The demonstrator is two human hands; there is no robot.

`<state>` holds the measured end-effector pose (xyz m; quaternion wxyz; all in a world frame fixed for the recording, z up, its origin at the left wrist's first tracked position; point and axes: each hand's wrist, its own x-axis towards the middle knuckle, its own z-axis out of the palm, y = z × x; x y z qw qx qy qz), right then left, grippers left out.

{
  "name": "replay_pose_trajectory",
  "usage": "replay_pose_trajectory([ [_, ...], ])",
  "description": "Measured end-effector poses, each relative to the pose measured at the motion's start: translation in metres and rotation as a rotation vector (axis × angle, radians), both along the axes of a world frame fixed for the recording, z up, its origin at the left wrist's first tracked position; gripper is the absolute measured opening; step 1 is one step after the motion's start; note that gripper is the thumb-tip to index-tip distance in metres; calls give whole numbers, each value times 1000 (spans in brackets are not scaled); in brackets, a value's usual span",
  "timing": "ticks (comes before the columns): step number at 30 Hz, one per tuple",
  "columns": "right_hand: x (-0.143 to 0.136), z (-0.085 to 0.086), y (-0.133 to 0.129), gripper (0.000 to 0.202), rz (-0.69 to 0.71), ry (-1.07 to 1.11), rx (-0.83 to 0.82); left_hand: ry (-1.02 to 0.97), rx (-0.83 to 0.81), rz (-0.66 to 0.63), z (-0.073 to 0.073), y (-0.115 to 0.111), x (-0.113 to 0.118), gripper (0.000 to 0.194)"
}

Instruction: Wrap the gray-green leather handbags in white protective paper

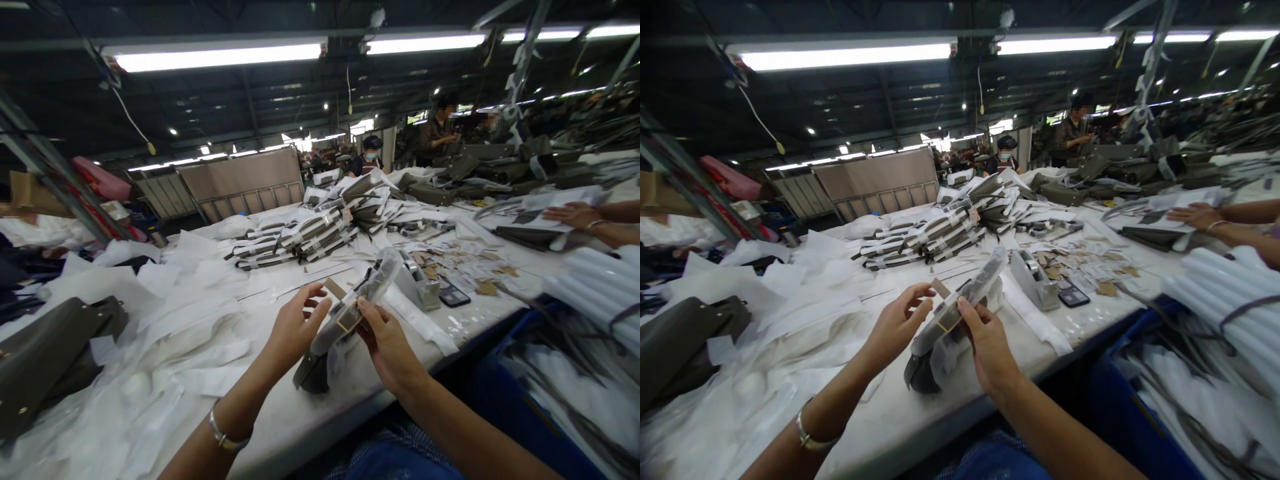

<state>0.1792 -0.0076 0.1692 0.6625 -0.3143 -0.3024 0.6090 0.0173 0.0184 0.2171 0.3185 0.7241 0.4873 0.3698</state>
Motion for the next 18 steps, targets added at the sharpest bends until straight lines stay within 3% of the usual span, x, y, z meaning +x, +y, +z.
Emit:
replay_pose_trajectory([
  [4,-3,-1,-2,32,16,-4,11,-225,-192,-167,-1,4,5,39],
  [6,-3,-2,-2,31,22,-7,27,-291,-204,-216,1,2,10,39],
  [12,4,0,-2,25,78,-60,13,-241,-25,-103,3,1,18,31],
  [18,9,2,-1,27,131,-25,-77,-208,81,-73,-1,0,20,22],
])
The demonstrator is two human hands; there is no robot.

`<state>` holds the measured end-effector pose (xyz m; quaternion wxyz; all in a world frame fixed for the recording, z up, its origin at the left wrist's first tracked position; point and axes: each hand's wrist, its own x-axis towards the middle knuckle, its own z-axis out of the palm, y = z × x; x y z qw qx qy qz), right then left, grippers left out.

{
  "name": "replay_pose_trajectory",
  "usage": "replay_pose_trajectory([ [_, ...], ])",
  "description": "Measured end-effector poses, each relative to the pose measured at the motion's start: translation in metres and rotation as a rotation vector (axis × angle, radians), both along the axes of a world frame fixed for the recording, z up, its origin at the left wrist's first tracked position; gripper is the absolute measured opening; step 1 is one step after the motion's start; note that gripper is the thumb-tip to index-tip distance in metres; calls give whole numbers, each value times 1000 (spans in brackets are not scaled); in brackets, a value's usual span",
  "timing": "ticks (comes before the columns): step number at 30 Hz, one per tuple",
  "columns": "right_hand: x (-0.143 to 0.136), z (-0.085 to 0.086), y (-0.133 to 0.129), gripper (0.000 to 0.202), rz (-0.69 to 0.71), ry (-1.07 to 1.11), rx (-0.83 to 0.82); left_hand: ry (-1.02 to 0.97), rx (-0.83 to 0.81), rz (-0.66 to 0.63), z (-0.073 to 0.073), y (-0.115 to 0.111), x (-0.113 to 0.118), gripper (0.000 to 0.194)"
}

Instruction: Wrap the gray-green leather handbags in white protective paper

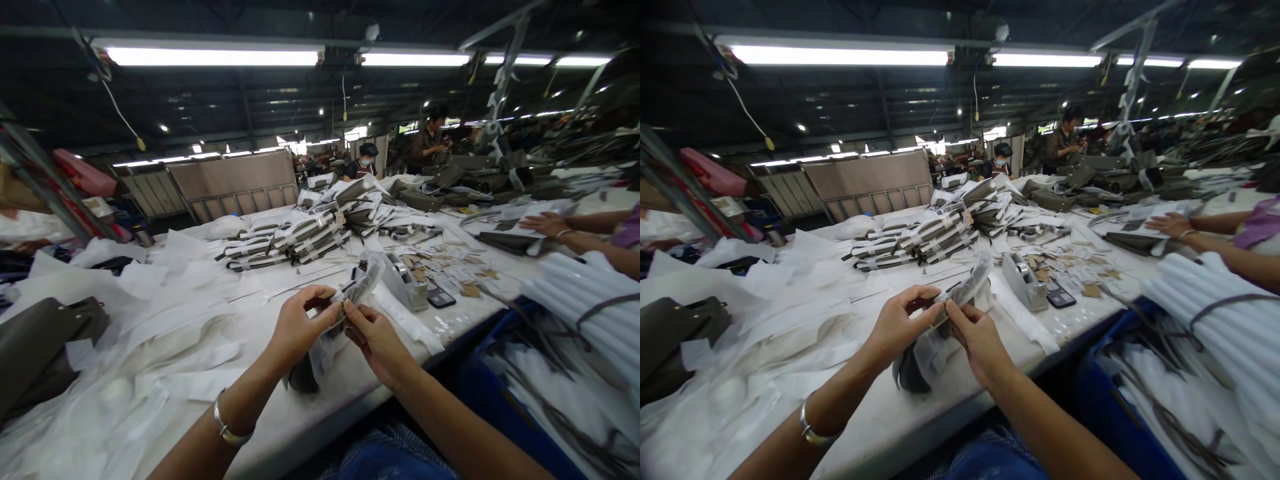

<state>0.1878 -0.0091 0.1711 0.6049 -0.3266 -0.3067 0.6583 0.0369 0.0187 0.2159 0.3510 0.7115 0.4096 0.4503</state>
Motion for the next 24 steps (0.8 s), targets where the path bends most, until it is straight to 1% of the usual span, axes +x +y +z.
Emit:
replay_pose_trajectory([
  [4,6,2,1,31,40,52,-11,-8,-18,-13,1,-1,0,24],
  [7,11,3,3,34,3,75,-17,-25,-46,-66,2,1,1,28],
  [9,14,3,5,34,-34,80,-17,-35,-45,-98,4,3,4,26],
  [13,17,0,9,32,-77,123,-25,8,-52,-136,14,11,13,23],
  [16,21,3,9,30,-94,156,-7,68,-47,-161,22,18,23,25],
  [18,24,8,6,31,-117,150,20,103,-9,-165,25,20,30,26],
  [20,26,13,2,34,-149,140,29,152,51,-141,26,18,35,28],
  [22,25,13,2,38,-166,146,21,218,132,-69,21,17,36,33],
  [23,25,10,4,41,-164,152,20,254,197,-25,18,17,35,34],
  [24,24,6,8,44,-148,152,22,302,260,-14,13,19,34,31],
])
